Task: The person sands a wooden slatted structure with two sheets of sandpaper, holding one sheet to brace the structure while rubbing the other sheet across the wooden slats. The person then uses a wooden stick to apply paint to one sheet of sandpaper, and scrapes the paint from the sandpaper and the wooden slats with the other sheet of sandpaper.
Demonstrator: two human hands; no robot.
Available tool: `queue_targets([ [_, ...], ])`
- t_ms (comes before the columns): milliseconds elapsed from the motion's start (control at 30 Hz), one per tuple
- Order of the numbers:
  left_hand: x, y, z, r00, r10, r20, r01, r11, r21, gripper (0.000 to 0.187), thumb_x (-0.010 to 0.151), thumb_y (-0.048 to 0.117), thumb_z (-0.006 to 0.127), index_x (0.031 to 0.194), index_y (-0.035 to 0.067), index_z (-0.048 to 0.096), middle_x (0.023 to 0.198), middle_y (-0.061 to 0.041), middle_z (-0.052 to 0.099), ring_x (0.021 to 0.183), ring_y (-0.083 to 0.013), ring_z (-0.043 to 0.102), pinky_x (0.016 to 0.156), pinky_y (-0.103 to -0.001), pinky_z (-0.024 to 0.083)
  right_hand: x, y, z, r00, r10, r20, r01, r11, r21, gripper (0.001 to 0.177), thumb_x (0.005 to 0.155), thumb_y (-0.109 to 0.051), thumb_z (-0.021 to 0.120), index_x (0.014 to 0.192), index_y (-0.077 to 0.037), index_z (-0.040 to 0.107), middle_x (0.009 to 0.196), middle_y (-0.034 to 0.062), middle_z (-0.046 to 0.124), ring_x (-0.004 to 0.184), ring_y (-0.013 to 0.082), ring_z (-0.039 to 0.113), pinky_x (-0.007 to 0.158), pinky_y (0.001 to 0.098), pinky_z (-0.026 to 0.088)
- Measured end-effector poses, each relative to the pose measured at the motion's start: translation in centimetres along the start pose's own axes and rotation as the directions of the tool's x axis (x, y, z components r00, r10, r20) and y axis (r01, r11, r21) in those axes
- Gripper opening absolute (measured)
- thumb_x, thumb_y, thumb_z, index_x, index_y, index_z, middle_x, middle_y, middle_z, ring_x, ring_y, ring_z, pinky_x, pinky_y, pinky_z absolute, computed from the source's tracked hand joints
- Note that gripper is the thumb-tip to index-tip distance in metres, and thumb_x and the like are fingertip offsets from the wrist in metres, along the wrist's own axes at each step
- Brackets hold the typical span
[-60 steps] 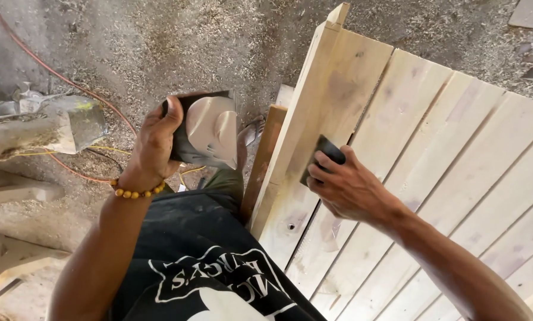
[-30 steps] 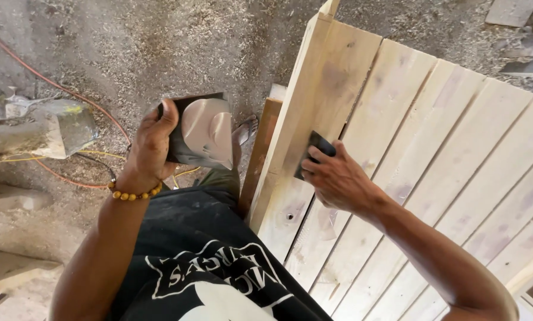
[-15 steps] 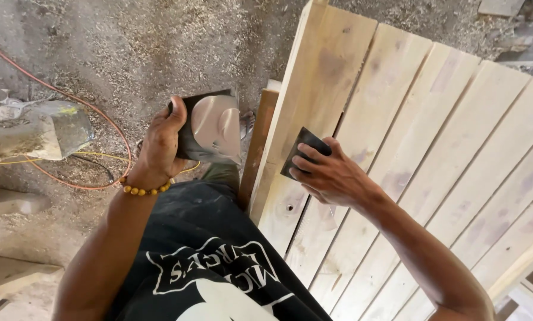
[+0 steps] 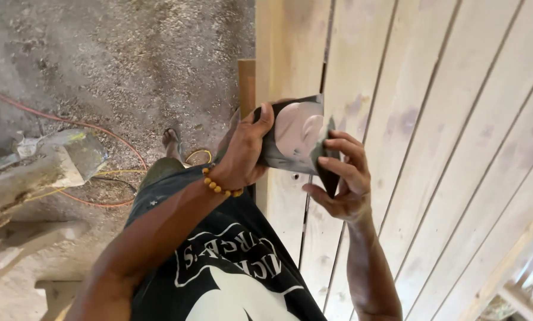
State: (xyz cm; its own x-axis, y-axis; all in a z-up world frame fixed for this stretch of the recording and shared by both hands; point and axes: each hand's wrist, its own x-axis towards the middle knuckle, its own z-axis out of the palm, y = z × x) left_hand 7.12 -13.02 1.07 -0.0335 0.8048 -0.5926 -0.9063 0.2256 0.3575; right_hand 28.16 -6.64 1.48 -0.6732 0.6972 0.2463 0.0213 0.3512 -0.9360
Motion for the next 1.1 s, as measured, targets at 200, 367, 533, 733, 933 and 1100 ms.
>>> queue_targets([
  [200,-0.7,-0.3,-0.2,0.975,-0.204,0.090,0.178,0.954,0.240,0.052,0.107,0.041,0.052,0.133,-0.003,0.062,0.116,-0.012,0.071,0.099,-0.0199,0.068,0.084,-0.037,0.061,-8.1,-2.2,-2.0,0.975,0.189,-0.118,-0.222,0.873,-0.434,0.048,0.082,0.007,0.077,0.125,-0.011,0.069,0.139,0.0116,0.063,0.140,0.0377,0.056,0.117,0.0476,0.053],
  [367,0.8,-1.4,-1.6,0.916,-0.396,0.066,0.273,0.735,0.621,0.051,0.105,0.042,0.053,0.124,-0.003,0.067,0.106,-0.008,0.072,0.091,-0.0163,0.065,0.082,-0.032,0.057,-10.8,-8.0,-1.2,0.961,0.179,-0.210,-0.272,0.746,-0.608,0.052,0.081,0.006,0.082,0.127,-0.014,0.067,0.139,0.0078,0.062,0.141,0.0336,0.053,0.113,0.0469,0.047],
  [533,0.9,-1.1,0.7,0.800,-0.592,0.098,0.101,0.293,0.951,0.050,0.106,0.044,0.048,0.123,0.002,0.069,0.100,-0.003,0.073,0.089,-0.0110,0.063,0.083,-0.025,0.052,-13.8,-11.5,3.5,0.919,0.345,-0.191,-0.377,0.629,-0.680,0.067,0.065,0.006,0.078,0.126,-0.020,0.068,0.140,0.0033,0.061,0.140,0.0302,0.047,0.107,0.0517,0.038],
  [733,4.7,-2.2,-2.7,0.595,-0.789,0.154,-0.098,0.119,0.988,0.045,0.105,0.044,0.047,0.122,0.009,0.071,0.092,-0.002,0.071,0.082,-0.0107,0.061,0.074,-0.024,0.051,-13.0,-12.5,12.5,0.795,0.370,-0.481,-0.603,0.568,-0.560,0.061,0.074,-0.030,0.088,0.129,-0.019,0.066,0.140,0.0037,0.057,0.134,0.0300,0.044,0.098,0.0558,0.033],
  [933,12.5,4.0,0.6,0.642,-0.725,0.248,0.270,0.517,0.813,0.039,0.109,0.044,0.051,0.117,0.007,0.058,0.113,-0.007,0.064,0.100,-0.0181,0.065,0.083,-0.041,0.059,-10.3,-7.8,22.3,0.355,0.446,-0.821,-0.923,0.306,-0.232,0.066,0.077,-0.044,0.087,0.134,-0.018,0.066,0.142,0.0045,0.057,0.138,0.0288,0.045,0.107,0.0511,0.034],
  [1100,15.2,6.6,4.8,0.588,-0.759,0.278,0.224,0.483,0.846,0.051,0.110,0.041,0.051,0.136,-0.002,0.056,0.132,-0.013,0.065,0.118,-0.0223,0.066,0.103,-0.040,0.056,-4.5,-3.4,24.2,-0.028,0.326,-0.945,-0.992,0.111,0.067,0.076,0.074,-0.056,0.085,0.134,-0.015,0.063,0.141,0.0091,0.055,0.138,0.0303,0.044,0.107,0.0517,0.032],
])
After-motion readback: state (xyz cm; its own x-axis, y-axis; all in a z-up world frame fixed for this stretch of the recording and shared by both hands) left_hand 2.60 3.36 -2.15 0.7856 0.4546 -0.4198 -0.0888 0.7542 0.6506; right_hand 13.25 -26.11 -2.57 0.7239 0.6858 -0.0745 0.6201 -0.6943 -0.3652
